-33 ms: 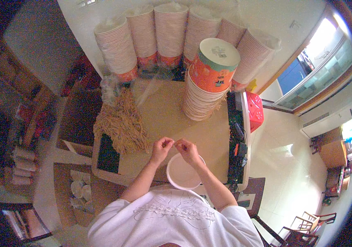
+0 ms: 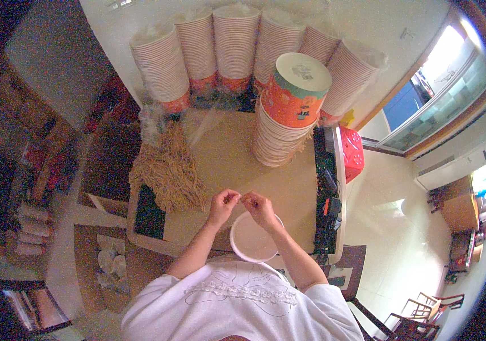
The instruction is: Packing paper food containers into plastic bags and placing them into a cardboard box.
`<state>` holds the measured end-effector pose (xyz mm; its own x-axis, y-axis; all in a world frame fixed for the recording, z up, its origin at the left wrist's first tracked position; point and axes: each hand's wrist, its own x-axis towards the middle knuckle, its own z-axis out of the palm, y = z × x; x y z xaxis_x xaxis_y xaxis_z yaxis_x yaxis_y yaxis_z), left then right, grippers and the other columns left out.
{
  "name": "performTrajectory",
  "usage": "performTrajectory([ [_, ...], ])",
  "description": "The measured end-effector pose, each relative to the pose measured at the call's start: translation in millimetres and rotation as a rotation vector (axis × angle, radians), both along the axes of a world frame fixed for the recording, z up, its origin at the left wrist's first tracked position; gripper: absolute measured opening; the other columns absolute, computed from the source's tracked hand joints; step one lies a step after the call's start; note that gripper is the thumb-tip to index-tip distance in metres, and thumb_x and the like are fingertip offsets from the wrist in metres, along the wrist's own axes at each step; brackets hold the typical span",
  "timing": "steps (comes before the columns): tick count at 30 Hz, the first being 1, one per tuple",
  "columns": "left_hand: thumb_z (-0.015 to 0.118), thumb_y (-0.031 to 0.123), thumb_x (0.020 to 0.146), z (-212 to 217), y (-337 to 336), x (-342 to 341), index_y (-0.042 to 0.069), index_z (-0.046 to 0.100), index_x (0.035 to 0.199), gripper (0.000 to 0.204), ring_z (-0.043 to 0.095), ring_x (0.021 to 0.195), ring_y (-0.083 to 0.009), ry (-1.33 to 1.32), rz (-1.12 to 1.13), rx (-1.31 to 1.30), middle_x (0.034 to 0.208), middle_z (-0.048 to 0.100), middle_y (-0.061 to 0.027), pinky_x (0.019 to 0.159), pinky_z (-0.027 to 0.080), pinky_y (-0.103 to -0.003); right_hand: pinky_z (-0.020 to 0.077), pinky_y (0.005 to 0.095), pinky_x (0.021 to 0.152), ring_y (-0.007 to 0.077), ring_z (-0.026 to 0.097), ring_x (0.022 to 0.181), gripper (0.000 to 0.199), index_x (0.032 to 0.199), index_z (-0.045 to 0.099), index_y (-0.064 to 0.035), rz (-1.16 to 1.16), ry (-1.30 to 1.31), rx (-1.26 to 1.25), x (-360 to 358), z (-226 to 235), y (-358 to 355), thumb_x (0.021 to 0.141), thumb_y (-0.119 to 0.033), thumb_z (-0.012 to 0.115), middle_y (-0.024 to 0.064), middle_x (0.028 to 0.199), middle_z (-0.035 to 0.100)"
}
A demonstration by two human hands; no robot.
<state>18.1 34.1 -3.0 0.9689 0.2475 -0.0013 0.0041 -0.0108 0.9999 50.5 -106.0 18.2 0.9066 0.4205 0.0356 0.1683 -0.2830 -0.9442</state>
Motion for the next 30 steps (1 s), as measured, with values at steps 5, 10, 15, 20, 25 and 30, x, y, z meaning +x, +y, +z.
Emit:
performTrajectory([
  [5,0.058,0.010,0.079,1.2,0.2,-0.3,0.002,0.058,0.077,0.008,0.052,0.060,-0.0054,-0.007,0.000,-0.001,0.066,0.058,-0.0002,0.056,0.043,-0.020,0.0294,0.0204,0.045,0.0034,0.034,0.052,0.008,0.084,0.060,-0.0029,-0.027,0.032,-0.024,0.1,-4.9,0.8,0.080,-0.010,0.059,-0.0058,0.055,0.040],
  [10,0.058,0.010,0.079,-1.3,1.5,-0.7,0.002,0.058,0.077,0.008,0.052,0.062,-0.0061,0.001,-0.003,-0.011,0.067,0.058,0.0000,0.058,0.043,-0.021,0.0301,0.0199,0.046,0.0033,0.036,0.053,0.011,0.088,0.058,-0.0031,-0.035,0.092,-0.053,-1.4,-3.4,1.6,0.080,-0.011,0.058,-0.0052,0.058,0.044],
  [15,0.056,0.011,0.081,0.7,1.0,-0.5,0.002,0.057,0.078,0.009,0.053,0.064,-0.0071,0.008,-0.023,-0.010,0.068,0.057,-0.0002,0.060,0.044,-0.022,0.0311,0.0195,0.047,0.0033,0.037,0.054,0.008,0.086,0.056,-0.0038,-0.037,0.058,0.010,-1.0,-5.2,2.0,0.081,-0.010,0.057,-0.0049,0.059,0.044],
  [20,0.052,0.011,0.083,-0.1,-1.0,-0.2,0.003,0.053,0.081,0.008,0.054,0.063,-0.0079,-0.018,-0.001,-0.011,0.069,0.056,-0.0008,0.057,0.044,-0.022,0.0310,0.0195,0.046,0.0036,0.037,0.054,0.007,0.086,0.055,-0.0041,-0.101,0.088,0.012,-2.2,-2.4,3.4,0.081,-0.009,0.056,-0.0051,0.058,0.043],
  [25,0.051,0.011,0.084,1.5,-2.5,0.5,0.004,0.051,0.081,0.008,0.053,0.062,-0.0075,-0.027,0.008,-0.053,0.068,0.055,-0.0006,0.053,0.043,-0.022,0.0368,0.0224,0.049,0.0057,0.041,0.056,0.009,0.086,0.055,-0.0040,-0.097,0.091,-0.020,-0.8,-2.4,0.8,0.079,-0.008,0.056,-0.0016,0.062,0.049],
  [30,0.051,0.012,0.084,5.6,-3.1,0.4,0.005,0.051,0.080,0.008,0.053,0.060,-0.0075,-0.026,0.003,-0.069,0.067,0.054,-0.0002,0.052,0.042,-0.021,0.0350,0.0209,0.049,0.0053,0.039,0.057,0.005,0.082,0.055,-0.0040,-0.098,0.075,-0.022,-1.3,1.0,1.3,0.079,-0.007,0.054,-0.0032,0.062,0.046],
])
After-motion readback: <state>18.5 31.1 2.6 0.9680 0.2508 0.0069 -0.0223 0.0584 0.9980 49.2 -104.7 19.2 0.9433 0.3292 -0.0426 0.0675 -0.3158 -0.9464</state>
